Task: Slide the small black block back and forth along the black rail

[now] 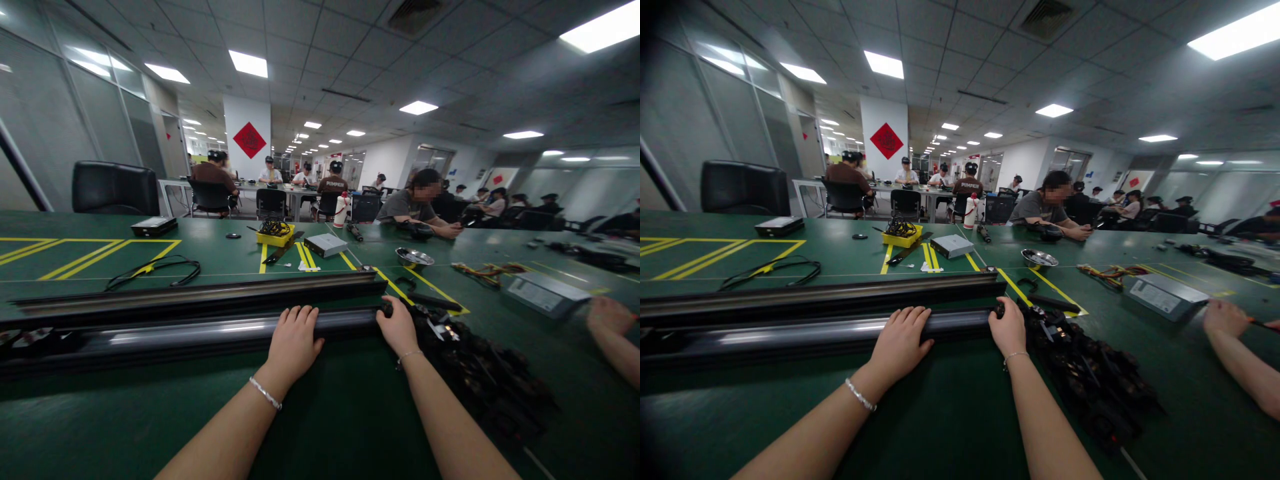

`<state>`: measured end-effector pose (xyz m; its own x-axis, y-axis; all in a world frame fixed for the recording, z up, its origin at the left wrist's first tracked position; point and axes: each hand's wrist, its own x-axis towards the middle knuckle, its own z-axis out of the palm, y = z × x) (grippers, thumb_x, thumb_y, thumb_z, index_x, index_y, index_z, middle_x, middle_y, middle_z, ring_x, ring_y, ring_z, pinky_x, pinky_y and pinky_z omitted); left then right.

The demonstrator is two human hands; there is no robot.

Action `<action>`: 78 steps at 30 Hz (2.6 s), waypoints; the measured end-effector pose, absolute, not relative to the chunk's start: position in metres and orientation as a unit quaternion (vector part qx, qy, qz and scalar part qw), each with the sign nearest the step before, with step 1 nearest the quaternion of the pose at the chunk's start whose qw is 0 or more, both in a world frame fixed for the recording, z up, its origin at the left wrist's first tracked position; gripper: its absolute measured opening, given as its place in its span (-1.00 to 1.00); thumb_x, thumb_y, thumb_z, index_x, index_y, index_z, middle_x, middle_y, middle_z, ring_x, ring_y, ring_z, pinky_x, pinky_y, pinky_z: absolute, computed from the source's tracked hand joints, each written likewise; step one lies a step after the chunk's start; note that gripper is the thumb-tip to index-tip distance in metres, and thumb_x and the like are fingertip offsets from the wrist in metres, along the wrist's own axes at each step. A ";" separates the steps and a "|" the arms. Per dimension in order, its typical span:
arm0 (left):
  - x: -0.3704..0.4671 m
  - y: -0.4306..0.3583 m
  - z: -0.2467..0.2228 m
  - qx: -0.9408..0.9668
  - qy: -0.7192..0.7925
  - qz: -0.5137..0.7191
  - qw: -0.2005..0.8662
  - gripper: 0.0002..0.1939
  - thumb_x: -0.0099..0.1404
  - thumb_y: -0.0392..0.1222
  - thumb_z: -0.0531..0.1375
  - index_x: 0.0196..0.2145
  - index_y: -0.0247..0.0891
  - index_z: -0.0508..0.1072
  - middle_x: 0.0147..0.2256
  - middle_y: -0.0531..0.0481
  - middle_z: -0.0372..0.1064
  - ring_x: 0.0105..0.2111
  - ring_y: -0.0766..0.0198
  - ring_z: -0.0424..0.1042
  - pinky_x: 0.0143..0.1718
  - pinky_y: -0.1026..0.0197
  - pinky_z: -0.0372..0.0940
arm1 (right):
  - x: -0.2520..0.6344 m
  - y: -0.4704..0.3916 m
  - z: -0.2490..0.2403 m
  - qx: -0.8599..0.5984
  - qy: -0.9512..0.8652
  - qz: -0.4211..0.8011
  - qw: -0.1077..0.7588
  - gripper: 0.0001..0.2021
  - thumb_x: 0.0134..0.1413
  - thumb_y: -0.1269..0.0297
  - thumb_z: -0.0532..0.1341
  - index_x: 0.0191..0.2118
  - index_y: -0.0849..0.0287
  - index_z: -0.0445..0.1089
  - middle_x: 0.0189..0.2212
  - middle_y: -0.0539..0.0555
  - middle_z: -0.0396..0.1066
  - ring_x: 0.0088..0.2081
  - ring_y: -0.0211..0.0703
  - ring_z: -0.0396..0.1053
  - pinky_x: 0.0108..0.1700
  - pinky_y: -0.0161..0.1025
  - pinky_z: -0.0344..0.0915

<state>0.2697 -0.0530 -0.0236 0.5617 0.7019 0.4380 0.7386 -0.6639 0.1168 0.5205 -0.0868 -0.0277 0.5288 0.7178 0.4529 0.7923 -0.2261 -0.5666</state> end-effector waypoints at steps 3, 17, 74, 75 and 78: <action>0.270 -0.053 -0.024 -0.882 -0.408 -0.233 0.041 -0.45 0.15 -0.03 0.11 0.09 -0.19 0.18 0.08 -0.07 0.23 0.08 0.07 0.16 0.14 -0.02 -0.02 | 0.521 -0.088 -0.027 -0.794 -0.464 -0.033 0.390 -0.62 -0.11 0.30 0.07 -0.08 0.20 0.26 -0.12 0.14 0.30 -0.06 -0.06 0.26 0.03 -0.15 0.15; 0.270 -0.053 -0.025 -0.881 -0.410 -0.235 0.033 -0.45 0.16 -0.02 0.10 0.10 -0.19 0.17 0.09 -0.08 0.22 0.09 0.06 0.15 0.15 -0.04 -0.03 | 0.521 -0.092 -0.023 -0.826 -0.416 0.005 0.381 -0.66 -0.08 0.25 0.11 -0.10 0.13 0.28 -0.22 0.09 0.38 -0.20 -0.08 0.35 -0.13 -0.21 0.24; 0.270 -0.051 -0.027 -0.882 -0.408 -0.232 0.051 -0.45 0.17 0.00 0.09 0.10 -0.18 0.17 0.09 -0.07 0.21 0.07 0.08 0.16 0.13 -0.02 -0.01 | 0.534 -0.091 -0.022 -0.851 -0.393 0.002 0.350 -0.65 -0.02 0.28 0.09 -0.06 0.18 0.30 -0.19 0.12 0.38 -0.21 -0.07 0.35 -0.16 -0.22 0.24; 0.270 -0.051 -0.027 -0.882 -0.408 -0.232 0.050 -0.45 0.17 0.00 0.09 0.10 -0.18 0.17 0.09 -0.07 0.21 0.07 0.08 0.16 0.13 -0.02 -0.01 | 0.533 -0.091 -0.022 -0.852 -0.390 0.002 0.350 -0.65 -0.02 0.28 0.09 -0.06 0.18 0.30 -0.19 0.13 0.38 -0.20 -0.07 0.35 -0.15 -0.22 0.23; 0.270 -0.051 -0.027 -0.882 -0.408 -0.232 0.050 -0.45 0.17 0.00 0.09 0.10 -0.19 0.16 0.09 -0.07 0.21 0.08 0.08 0.15 0.14 -0.01 -0.02 | 0.533 -0.091 -0.021 -0.851 -0.388 0.001 0.353 -0.64 -0.03 0.28 0.09 -0.06 0.18 0.30 -0.18 0.14 0.38 -0.19 -0.06 0.35 -0.14 -0.21 0.24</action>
